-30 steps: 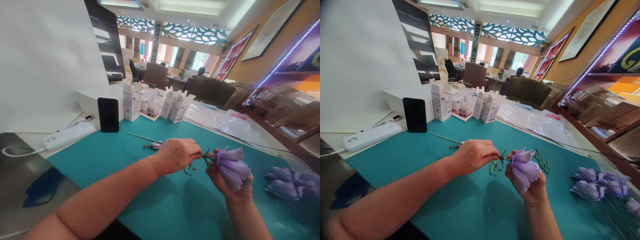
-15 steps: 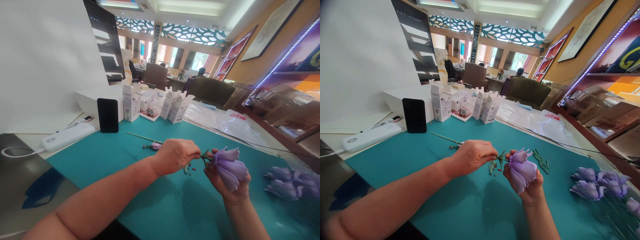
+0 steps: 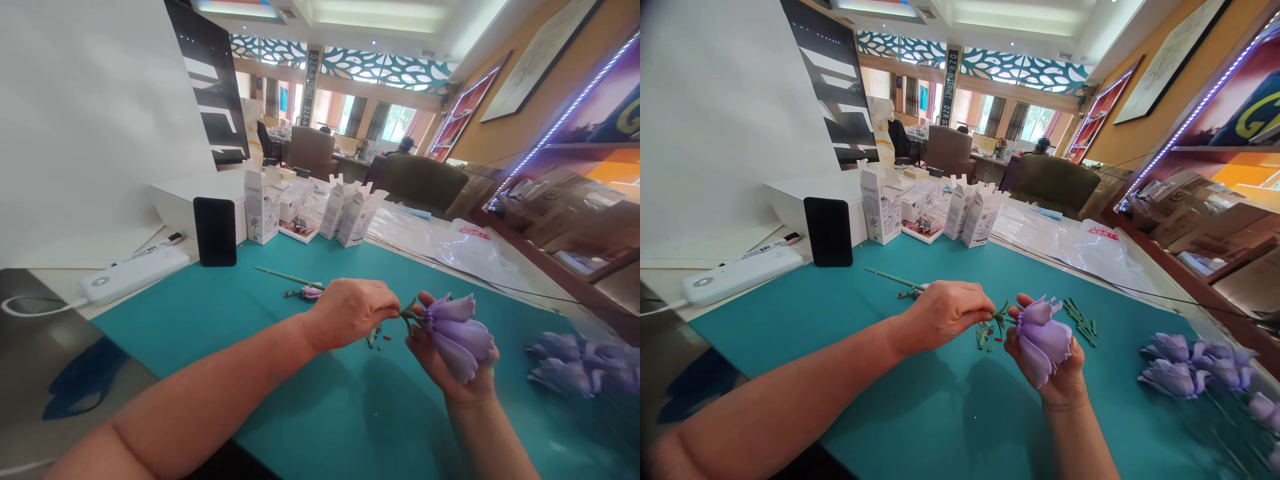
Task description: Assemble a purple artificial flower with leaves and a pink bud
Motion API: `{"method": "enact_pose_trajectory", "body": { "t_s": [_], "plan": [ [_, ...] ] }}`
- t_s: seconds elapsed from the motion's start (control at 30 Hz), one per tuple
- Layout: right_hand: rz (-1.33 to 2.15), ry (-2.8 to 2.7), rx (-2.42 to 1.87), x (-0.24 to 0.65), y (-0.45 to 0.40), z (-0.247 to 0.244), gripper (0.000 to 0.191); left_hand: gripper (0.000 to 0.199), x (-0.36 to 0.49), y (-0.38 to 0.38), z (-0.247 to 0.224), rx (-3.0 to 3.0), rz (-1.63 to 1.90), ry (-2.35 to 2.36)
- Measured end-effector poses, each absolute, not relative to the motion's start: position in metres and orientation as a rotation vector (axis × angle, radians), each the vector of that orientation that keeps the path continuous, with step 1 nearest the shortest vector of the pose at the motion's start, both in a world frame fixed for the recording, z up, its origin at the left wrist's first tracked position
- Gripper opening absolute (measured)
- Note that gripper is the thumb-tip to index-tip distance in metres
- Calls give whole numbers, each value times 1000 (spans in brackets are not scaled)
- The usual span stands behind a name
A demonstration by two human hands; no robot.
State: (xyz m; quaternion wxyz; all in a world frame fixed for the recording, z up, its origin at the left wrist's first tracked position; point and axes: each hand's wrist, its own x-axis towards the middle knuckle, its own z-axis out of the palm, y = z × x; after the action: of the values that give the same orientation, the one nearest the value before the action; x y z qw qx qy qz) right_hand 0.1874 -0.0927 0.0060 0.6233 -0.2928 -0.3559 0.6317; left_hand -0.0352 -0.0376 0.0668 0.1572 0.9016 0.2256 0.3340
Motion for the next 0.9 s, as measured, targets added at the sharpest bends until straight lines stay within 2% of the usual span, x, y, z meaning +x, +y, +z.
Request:
{"method": "enact_pose_trajectory", "body": {
  "t_s": [0.33, 0.63, 0.9],
  "plan": [
    [1443, -776, -683, 175, -95, 18, 89, 18, -34, -38, 66, 2517, 957, 636],
    [1492, -901, -662, 179, -95, 20, 83, 19, -37, -38, 68, 2412, 949, 641],
    [1491, -954, -642, 177, -92, 22, 85, 15, -39, -44, 78, 2128, 891, 743]
  ]
}}
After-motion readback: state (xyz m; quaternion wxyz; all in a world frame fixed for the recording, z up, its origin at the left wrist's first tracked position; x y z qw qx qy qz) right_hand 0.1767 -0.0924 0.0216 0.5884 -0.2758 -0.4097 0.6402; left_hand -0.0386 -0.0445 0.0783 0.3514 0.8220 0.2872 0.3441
